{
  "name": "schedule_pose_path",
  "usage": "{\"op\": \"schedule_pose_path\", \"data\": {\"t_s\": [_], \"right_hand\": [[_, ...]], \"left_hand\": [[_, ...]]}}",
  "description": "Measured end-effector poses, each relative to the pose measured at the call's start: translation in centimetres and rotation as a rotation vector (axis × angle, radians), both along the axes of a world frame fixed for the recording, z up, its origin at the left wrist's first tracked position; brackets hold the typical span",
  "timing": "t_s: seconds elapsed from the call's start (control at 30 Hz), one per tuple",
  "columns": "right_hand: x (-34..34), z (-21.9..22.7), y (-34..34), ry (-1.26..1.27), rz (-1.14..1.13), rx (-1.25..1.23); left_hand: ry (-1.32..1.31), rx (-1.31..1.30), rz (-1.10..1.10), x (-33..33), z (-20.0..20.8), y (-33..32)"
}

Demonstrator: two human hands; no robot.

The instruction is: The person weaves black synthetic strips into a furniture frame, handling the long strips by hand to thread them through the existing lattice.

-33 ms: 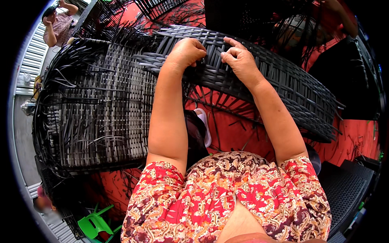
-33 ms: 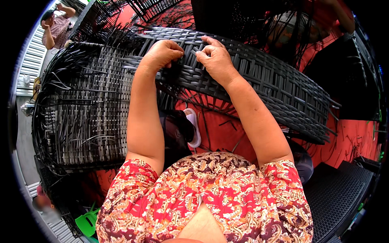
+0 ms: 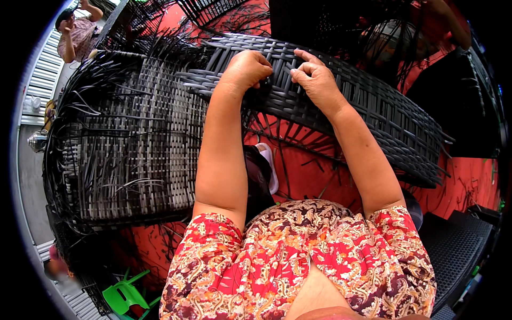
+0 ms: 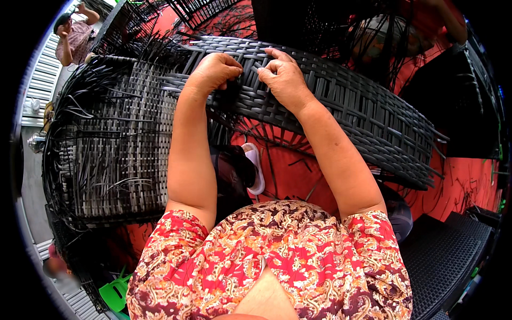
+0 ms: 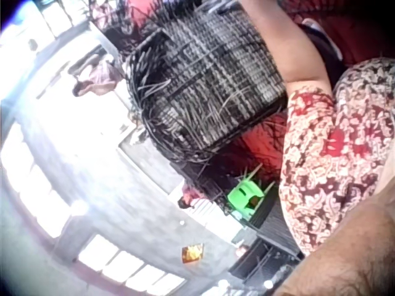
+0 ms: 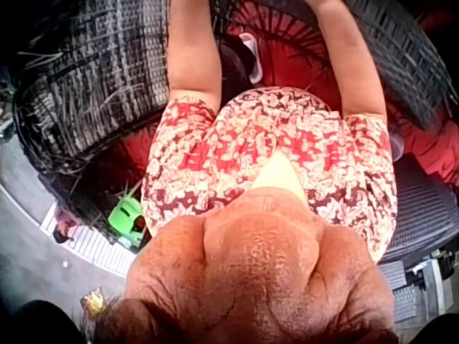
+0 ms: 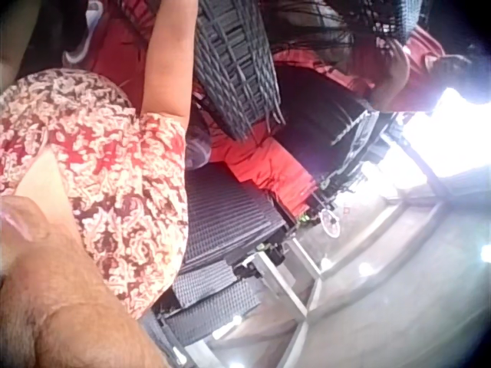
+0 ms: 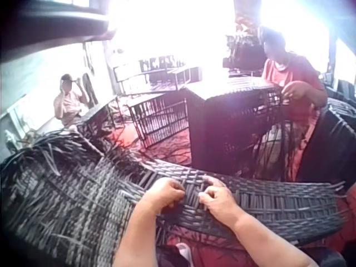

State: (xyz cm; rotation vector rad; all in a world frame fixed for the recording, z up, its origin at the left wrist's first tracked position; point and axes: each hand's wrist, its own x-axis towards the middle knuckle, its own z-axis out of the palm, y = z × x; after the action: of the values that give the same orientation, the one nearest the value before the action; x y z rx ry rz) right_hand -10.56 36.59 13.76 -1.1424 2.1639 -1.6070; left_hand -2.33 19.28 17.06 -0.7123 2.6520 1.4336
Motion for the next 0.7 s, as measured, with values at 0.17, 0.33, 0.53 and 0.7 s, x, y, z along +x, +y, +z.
{"op": "schedule_pose_path", "data": {"t_s": [0.17, 0.33, 0.53, 0.7], "right_hand": [[-0.1, -0.3, -0.1, 0.087, -0.049, 0.068], [0.3, 0.0, -0.3, 0.135, -0.071, 0.071], [0.3, -0.1, -0.3, 0.184, -0.103, 0.059], [0.3, -0.3, -0.4, 0.240, -0.105, 0.141]], "left_hand": [[-0.025, -0.240, -0.019, -0.8, 0.1, 1.3], [-0.011, -0.506, -0.044, -1.5, -0.8, 1.7], [-0.004, -0.493, -0.020, -1.5, -0.5, 2.1], [-0.048, -0.154, -0.022, -1.5, 0.5, 2.0]]}}
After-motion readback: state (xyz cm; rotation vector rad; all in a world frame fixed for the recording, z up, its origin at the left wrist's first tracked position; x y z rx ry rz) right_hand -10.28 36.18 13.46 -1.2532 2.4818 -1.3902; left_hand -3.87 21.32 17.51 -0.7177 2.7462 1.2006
